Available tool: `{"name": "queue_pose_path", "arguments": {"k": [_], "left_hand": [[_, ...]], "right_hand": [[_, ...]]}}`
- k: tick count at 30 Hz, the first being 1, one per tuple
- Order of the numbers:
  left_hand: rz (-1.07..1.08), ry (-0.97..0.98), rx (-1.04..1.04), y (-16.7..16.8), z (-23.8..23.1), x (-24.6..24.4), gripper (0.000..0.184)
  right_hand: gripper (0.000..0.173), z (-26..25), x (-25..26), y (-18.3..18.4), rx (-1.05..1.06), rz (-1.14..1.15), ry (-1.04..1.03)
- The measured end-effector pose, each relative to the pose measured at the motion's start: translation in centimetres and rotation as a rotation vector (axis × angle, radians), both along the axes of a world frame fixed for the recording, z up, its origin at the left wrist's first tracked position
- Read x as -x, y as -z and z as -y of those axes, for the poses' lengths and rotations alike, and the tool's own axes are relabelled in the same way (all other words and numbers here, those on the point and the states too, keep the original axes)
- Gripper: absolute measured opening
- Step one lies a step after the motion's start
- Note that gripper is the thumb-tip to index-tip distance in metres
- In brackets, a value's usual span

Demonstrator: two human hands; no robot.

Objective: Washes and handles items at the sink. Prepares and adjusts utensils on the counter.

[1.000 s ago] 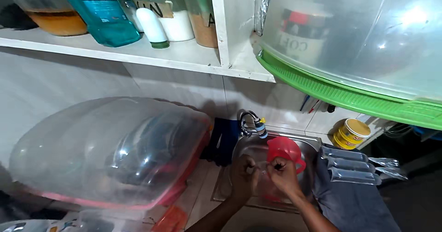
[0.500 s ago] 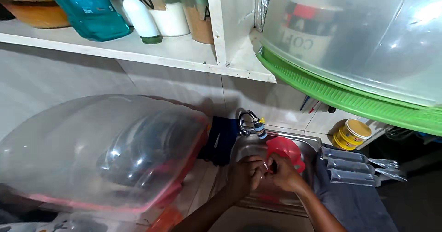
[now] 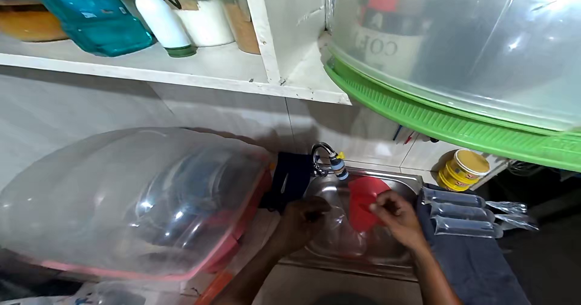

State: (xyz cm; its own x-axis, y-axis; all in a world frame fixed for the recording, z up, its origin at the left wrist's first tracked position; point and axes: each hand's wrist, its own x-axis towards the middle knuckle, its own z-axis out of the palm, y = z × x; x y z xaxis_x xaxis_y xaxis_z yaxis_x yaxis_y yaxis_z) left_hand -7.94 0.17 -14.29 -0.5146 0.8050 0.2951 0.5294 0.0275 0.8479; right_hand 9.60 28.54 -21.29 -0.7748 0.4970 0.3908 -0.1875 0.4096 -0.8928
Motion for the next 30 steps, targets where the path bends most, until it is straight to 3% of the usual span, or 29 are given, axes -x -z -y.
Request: {"name": "queue_pose_path", "arguments": {"k": [2, 4, 6, 8, 13, 16, 22, 25, 30], "left_hand": [[-0.070, -0.055, -0.024, -1.5, 1.9, 1.4, 0.020], [-0.118, -0.108, -0.018, -3.3, 3.2, 2.4, 0.020], [-0.142, -0.126, 0.048, -4.4, 3.2, 2.7, 0.019], [-0.167, -0.100, 0.138, -4.0, 1.7, 2.6, 0.018], [-0.185, -0.061, 0.272, 0.4, -2.7, 2.8, 0.020], [-0.160, -0.072, 0.293, 2.7, -4.0, 3.4, 0.021], [-0.164, -0.134, 0.307, 4.2, -4.5, 4.3, 0.021], [-0.192, -0.126, 0.275, 4.1, -4.7, 3.9, 0.022], [-0.184, -0.064, 0.189, 4.4, -5.8, 2.5, 0.023]], "right_hand": [[0.020, -4.9, -2.5, 3.2, -0.097, -0.066, 0.246], [0.023, -9.8, -4.1, 9.3, -0.146, 0.011, 0.440], [0.033, -11.7, -4.4, 16.2, -0.117, 0.184, 0.484], [0.036, -11.1, -3.5, 21.3, -0.006, 0.218, 0.415], [0.038, -11.3, -0.4, 25.2, 0.297, 0.015, 0.267], [0.044, -11.5, 0.3, 26.9, 0.352, 0.010, 0.314], [0.051, -11.4, -1.4, 22.6, 0.273, 0.089, 0.501], [0.049, -11.5, -2.9, 16.5, 0.135, 0.107, 0.561], [0.047, -9.9, -4.9, 2.9, -0.121, 0.154, 0.601]]}}
